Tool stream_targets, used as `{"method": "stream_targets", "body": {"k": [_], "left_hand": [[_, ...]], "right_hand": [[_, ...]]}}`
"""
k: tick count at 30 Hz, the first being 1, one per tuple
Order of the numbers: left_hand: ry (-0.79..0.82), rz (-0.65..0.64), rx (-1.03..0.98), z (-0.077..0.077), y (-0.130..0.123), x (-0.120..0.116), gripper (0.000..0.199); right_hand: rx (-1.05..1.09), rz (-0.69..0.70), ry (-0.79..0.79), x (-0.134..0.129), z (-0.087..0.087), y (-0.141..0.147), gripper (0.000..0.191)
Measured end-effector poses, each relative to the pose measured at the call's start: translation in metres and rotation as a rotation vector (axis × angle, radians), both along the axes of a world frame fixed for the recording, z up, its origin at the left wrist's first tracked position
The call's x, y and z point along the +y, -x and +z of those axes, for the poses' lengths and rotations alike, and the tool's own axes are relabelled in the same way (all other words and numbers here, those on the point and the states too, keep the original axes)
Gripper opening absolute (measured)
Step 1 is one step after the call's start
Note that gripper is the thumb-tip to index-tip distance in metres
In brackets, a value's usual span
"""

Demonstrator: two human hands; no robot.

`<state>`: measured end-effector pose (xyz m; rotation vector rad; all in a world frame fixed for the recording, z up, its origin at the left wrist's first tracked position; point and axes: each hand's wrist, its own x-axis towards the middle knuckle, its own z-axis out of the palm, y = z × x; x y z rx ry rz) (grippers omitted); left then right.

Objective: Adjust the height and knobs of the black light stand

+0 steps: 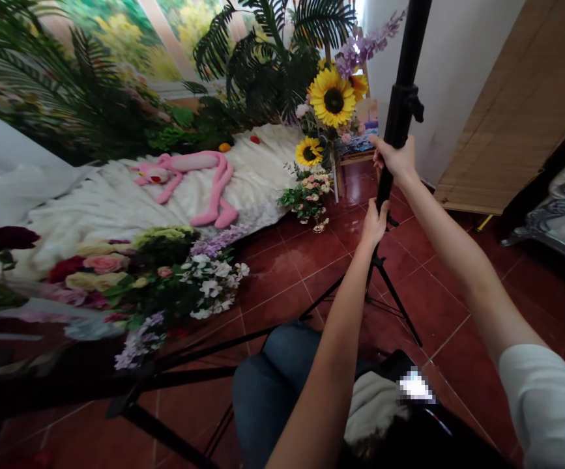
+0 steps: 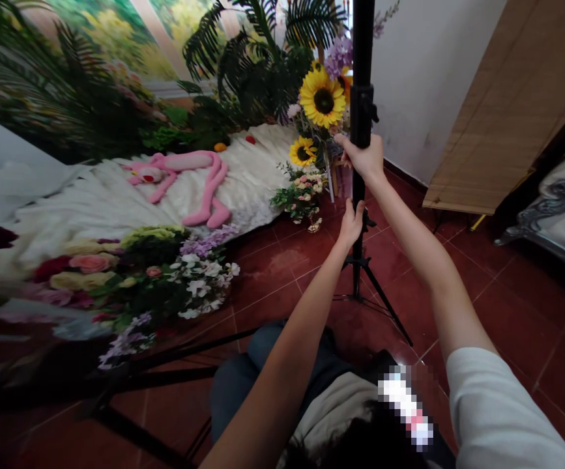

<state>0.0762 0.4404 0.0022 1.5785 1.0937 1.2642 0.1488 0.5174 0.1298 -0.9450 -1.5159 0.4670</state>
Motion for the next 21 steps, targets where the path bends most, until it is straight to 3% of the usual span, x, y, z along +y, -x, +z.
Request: {"method": "stream_targets", "body": {"k": [8,14,17,21], "left_hand": [[-0.009,0.017,0.023,-0.001,0.000,0.001,0.050],[-0.034,0.048,0.004,-0.003,-0.002,0.001,0.053],[-0.015,0.029,-0.012,-0.004,-0.003,0.001,0.056],[-0.034,0.015,-0.027,-0.004,-0.003,0.001,0.058]], "right_hand": [[-0.079,0.018,-0.034,0.010,0.009,-0.003,0.052],[-0.329,-0.042,-0.055,-0.023,0.012,-0.023,0.062],[-0.409,-0.105,-0.051,-0.063,-0.002,-0.040,0.061],[-0.477,-0.077,0.132,-0.121,-0.050,-0.059,0.051]]}}
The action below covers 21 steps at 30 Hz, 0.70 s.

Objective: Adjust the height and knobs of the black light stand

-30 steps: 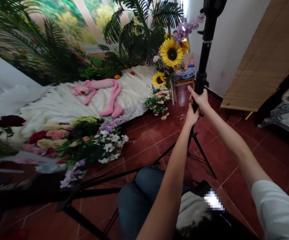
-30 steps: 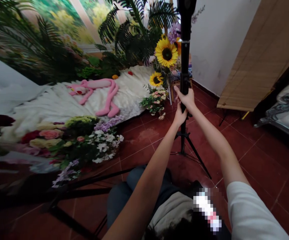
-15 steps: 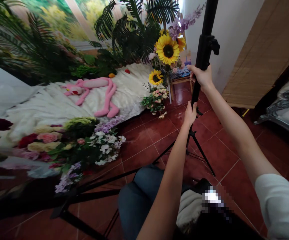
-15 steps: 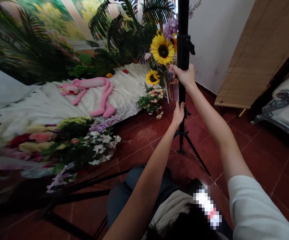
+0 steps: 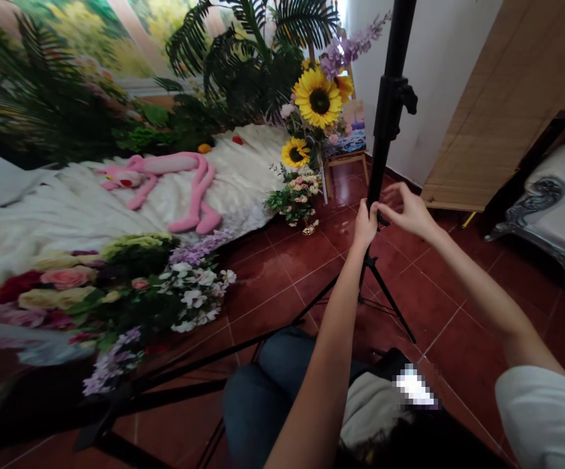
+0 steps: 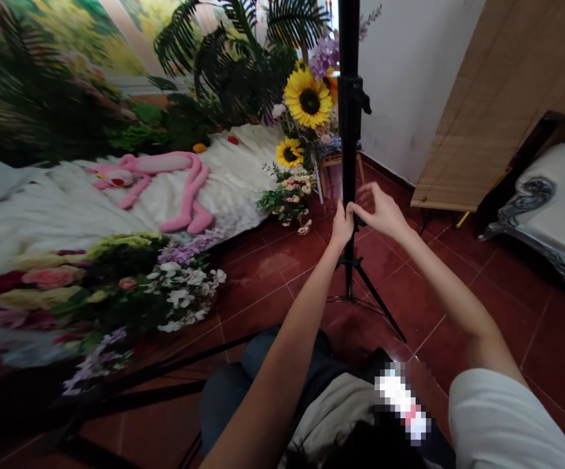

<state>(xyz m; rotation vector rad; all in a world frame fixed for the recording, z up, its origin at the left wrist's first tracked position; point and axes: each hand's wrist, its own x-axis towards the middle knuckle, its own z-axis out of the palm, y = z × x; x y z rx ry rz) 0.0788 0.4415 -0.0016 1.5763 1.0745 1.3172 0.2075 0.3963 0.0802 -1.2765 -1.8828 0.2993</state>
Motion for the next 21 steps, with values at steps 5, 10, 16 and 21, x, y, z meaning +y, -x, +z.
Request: {"method": "stream_targets", "body": {"k": [5,10,16,21], "left_hand": [[-0.002,0.021,0.014,0.000,0.000,0.000,0.057],[-0.005,0.042,0.059,0.001,0.001,-0.001,0.053],[0.035,0.033,0.079,0.003,0.002,-0.003,0.046],[0.024,0.039,0.070,0.004,0.002,-0.004,0.045]], "right_hand": [[0.107,-0.064,0.179,-0.036,-0.055,-0.002,0.046],[0.462,-0.187,0.205,-0.033,-0.074,0.015,0.051],[0.867,-0.200,0.566,-0.021,-0.069,0.037,0.047],[1.170,0.008,0.839,-0.020,-0.061,0.039,0.042]]}}
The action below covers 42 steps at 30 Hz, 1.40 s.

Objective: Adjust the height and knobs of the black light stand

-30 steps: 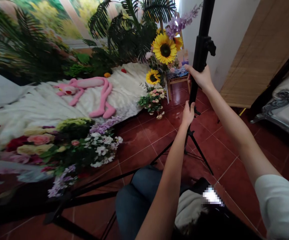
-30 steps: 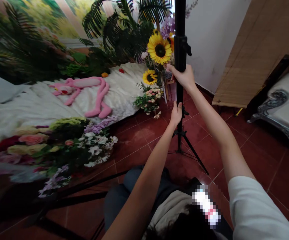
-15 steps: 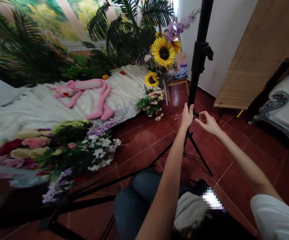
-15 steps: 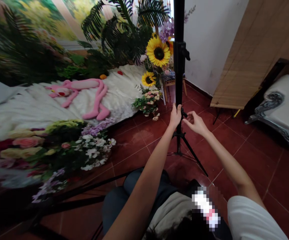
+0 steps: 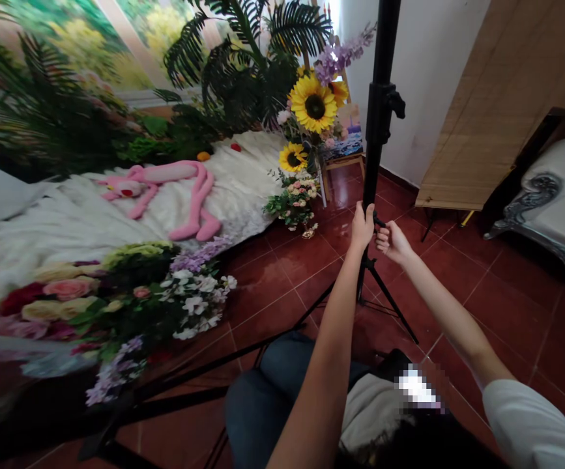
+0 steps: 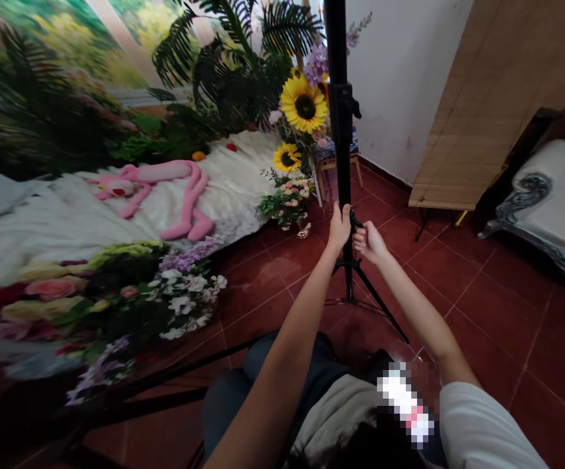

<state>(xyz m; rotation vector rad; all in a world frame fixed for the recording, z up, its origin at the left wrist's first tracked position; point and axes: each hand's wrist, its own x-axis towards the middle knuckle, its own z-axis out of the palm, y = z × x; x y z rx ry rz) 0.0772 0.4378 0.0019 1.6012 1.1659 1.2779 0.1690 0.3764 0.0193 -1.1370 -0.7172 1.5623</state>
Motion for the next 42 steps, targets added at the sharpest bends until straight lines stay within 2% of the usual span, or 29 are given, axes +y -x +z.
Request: {"method": "stream_targets", "body": {"k": [2,4,7,10,12,14,17,19,21,22,25,30,33,37,39,42], "left_hand": [[-0.009,-0.003,0.000,-0.001,0.000,0.000,0.047],[-0.002,-0.012,0.002,-0.001,0.000,0.000,0.048],[0.002,-0.018,-0.002,-0.002,0.000,0.000,0.051],[-0.014,-0.013,-0.009,-0.001,0.000,0.000,0.050],[-0.011,-0.006,-0.009,-0.001,0.000,0.001,0.049],[0.000,-0.007,-0.011,-0.001,0.000,0.001,0.049],[0.003,-0.007,-0.015,-0.001,0.000,0.001,0.051],[-0.009,0.003,-0.019,-0.002,-0.001,0.001,0.048],[-0.012,0.009,-0.021,-0.002,-0.001,0.000,0.045],[-0.008,0.007,-0.019,-0.002,-0.001,0.000,0.044],[0.010,-0.009,-0.013,0.001,0.000,-0.001,0.044],[-0.003,-0.012,-0.024,0.005,0.001,-0.005,0.046],[-0.002,-0.014,-0.037,0.003,0.001,-0.004,0.047],[-0.024,-0.022,-0.043,-0.001,0.000,0.000,0.048],[-0.025,-0.021,-0.038,-0.002,0.000,0.001,0.049],[-0.005,-0.016,-0.027,-0.001,0.001,-0.001,0.049]], "right_hand": [[-0.030,0.028,0.009,-0.001,-0.001,-0.003,0.041],[-0.174,-0.051,-0.021,-0.003,-0.003,-0.006,0.042],[-0.513,-0.203,-0.162,-0.009,-0.004,-0.013,0.054],[-0.912,-0.220,-0.346,-0.012,-0.002,-0.017,0.057],[-1.004,-0.218,-0.401,-0.009,-0.001,-0.016,0.055],[-0.842,-0.210,-0.347,-0.004,-0.001,-0.011,0.054],[-0.358,-0.094,-0.152,0.002,0.001,-0.003,0.048],[-0.089,-0.018,-0.081,0.001,0.004,0.000,0.041],[0.021,0.019,-0.055,-0.001,0.007,0.000,0.037],[0.001,0.020,-0.042,-0.002,0.007,-0.001,0.037],[-0.334,-0.017,-0.032,-0.005,0.006,-0.006,0.047],[-1.204,-0.089,-0.292,-0.013,0.004,-0.014,0.047],[-1.513,-0.083,-0.354,-0.016,0.007,-0.015,0.045],[-1.664,-0.113,-0.374,-0.011,0.006,-0.016,0.048],[-1.616,-0.151,-0.373,-0.005,0.001,-0.017,0.054],[-1.420,-0.207,-0.360,0.004,-0.007,-0.015,0.068]]}}
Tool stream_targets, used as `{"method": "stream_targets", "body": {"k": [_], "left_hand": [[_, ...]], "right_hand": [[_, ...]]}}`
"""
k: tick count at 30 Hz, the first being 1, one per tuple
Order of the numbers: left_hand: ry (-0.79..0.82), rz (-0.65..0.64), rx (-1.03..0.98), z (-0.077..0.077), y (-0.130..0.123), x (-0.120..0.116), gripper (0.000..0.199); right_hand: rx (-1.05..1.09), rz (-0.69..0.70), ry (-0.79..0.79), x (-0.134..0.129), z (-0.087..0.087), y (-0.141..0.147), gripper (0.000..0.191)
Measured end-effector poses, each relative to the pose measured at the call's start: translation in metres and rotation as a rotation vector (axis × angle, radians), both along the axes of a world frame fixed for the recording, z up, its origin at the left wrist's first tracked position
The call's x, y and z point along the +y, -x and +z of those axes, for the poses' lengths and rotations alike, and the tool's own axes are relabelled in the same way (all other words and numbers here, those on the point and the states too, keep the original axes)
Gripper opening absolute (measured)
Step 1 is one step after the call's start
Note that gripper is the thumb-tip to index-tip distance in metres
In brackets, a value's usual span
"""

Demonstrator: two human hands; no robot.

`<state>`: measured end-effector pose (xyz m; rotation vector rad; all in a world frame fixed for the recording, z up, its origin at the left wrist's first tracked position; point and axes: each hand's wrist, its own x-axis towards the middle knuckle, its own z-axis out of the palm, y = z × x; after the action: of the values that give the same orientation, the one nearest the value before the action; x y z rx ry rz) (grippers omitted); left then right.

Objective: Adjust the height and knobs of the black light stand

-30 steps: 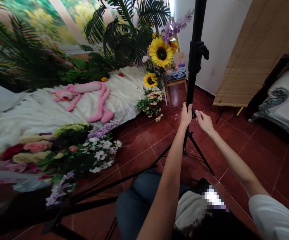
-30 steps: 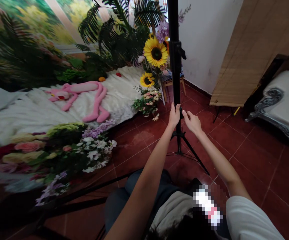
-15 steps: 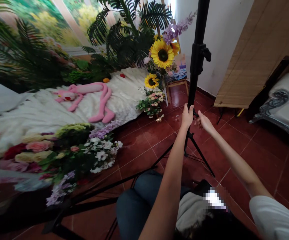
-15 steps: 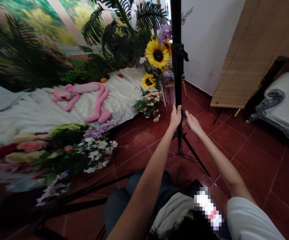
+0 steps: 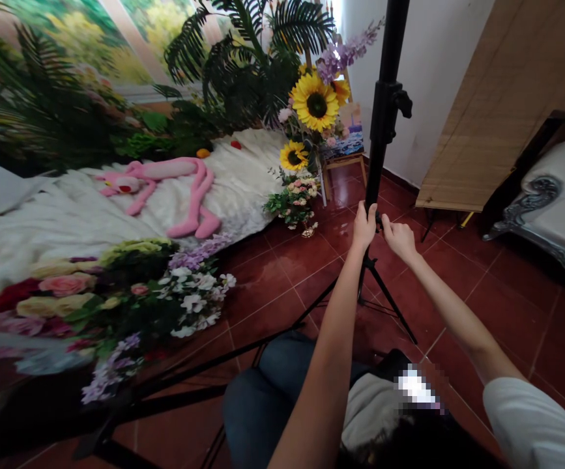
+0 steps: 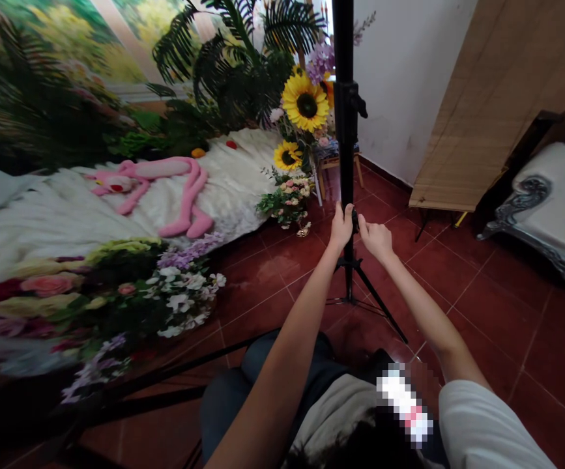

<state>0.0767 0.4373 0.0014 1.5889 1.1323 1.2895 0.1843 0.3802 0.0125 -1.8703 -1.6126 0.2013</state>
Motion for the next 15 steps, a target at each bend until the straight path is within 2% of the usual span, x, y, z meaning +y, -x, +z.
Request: {"method": "stream_targets", "body": {"k": [4,6,12,15], "left_hand": [[0.007,0.002,0.007,0.004,0.001,-0.003,0.049],[0.001,0.006,0.010,0.004,0.000,-0.004,0.048],[-0.035,-0.008,0.010,-0.002,-0.001,0.001,0.051],[-0.096,-0.042,0.074,-0.003,0.004,0.003,0.050]], "right_hand": [[0.409,0.103,0.049,0.004,-0.005,0.007,0.080],[0.537,0.141,0.061,0.004,-0.005,0.010,0.081],[0.645,0.161,0.030,0.003,-0.004,0.014,0.081],[0.682,0.176,0.010,0.003,-0.003,0.015,0.081]]}}
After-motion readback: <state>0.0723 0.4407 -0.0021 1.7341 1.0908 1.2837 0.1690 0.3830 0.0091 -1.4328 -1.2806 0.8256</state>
